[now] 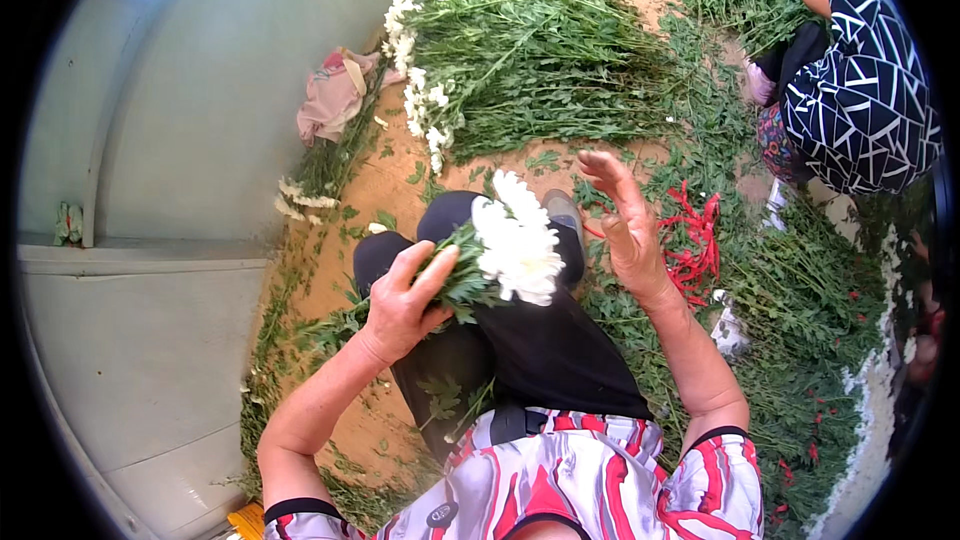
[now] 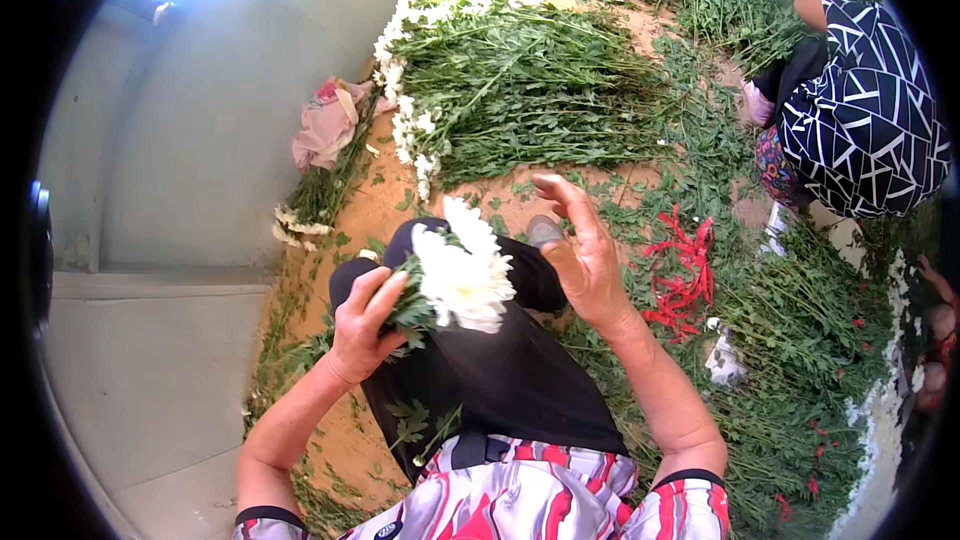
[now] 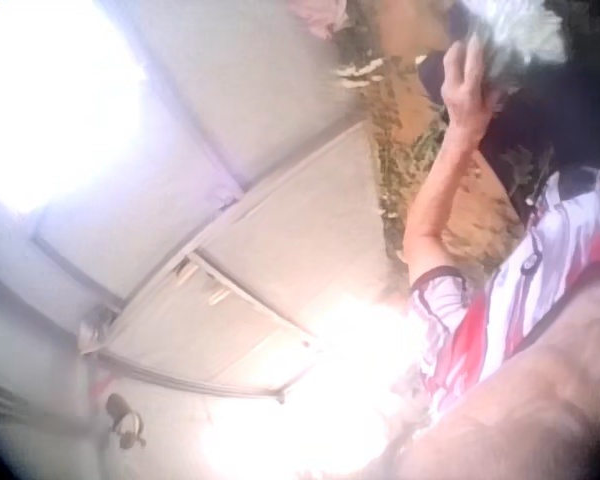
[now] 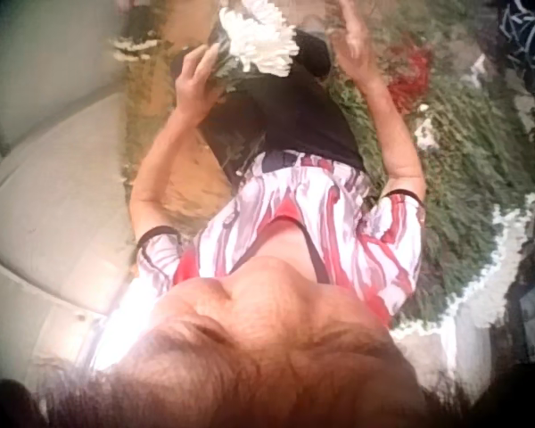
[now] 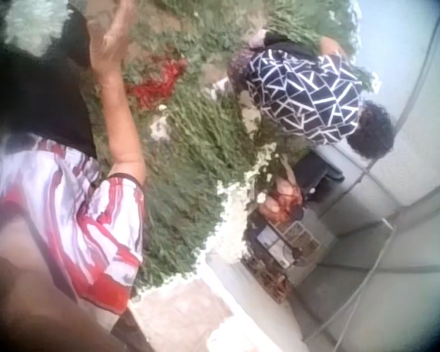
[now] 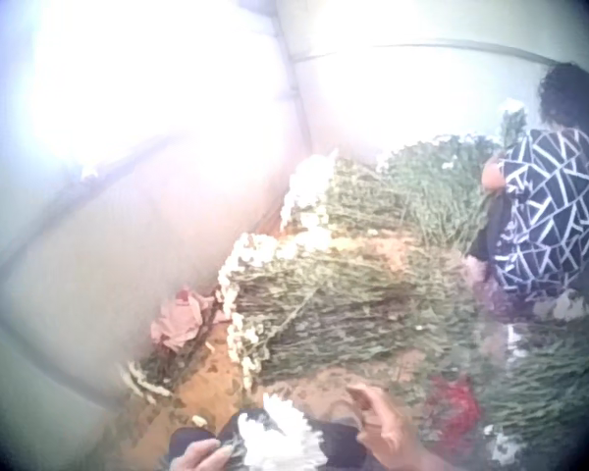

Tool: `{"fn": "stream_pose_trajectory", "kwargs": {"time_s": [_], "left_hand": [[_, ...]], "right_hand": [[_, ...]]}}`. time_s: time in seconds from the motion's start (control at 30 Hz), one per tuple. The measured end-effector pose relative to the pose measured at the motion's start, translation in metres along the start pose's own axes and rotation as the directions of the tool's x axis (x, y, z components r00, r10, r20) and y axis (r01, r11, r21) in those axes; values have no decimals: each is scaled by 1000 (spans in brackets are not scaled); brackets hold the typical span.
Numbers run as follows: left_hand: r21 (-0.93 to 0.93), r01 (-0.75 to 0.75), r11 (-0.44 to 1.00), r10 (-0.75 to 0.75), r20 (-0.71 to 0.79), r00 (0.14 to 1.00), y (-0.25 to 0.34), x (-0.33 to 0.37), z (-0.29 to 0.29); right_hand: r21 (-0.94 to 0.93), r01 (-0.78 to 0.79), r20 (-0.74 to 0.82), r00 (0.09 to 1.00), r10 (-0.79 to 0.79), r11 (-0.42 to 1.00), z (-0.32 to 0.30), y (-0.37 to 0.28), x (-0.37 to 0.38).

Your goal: The person gathers flowers into a bunch, secures them with a red tie, and then selects a single flower to add to the bundle.

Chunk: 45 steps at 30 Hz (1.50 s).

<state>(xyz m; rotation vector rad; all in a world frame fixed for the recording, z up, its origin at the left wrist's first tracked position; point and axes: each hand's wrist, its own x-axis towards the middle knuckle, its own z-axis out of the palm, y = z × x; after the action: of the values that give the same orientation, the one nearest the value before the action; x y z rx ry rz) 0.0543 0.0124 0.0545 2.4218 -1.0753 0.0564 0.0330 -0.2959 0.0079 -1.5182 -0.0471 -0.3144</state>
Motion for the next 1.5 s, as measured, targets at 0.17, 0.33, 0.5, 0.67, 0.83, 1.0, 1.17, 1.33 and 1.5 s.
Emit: {"fn": "stream_pose_trajectory", "kwargs": {"time_s": [0.17,0.33,0.5,0.67,0.83,1.0,1.17,1.33,1.5], "left_hand": [[-110,-39,993,19,-178,984,-12,-6,-8],[-85,-122,989,114,-93,989,-8,-7,-10],[-393,253,884,-278,-8,961,1,-14,-8],[-384,146,912,-184,-63,981,5,-3,-4],[-299,7,954,-51,-141,989,17,22,-6],[-138,-16,990,20,29,999,13,40,-10],[-23,-12,1000,15,134,991,6,57,1],[124,-6,992,-1,62,998,15,61,9],[258,-48,965,40,36,999,27,41,23]], "right_hand": [[-310,100,280,960,-10,946,21,19,-28],[120,21,503,861,-79,993,80,19,-35],[268,62,467,864,-186,961,75,24,-31],[635,-380,443,892,86,673,75,39,-33],[807,-475,438,880,185,351,102,54,-35],[788,-337,339,936,93,515,96,60,-38],[-18,273,90,959,-270,962,85,54,-29],[243,82,189,973,-130,967,74,42,-24],[74,153,101,982,-160,985,82,36,-26]]}}
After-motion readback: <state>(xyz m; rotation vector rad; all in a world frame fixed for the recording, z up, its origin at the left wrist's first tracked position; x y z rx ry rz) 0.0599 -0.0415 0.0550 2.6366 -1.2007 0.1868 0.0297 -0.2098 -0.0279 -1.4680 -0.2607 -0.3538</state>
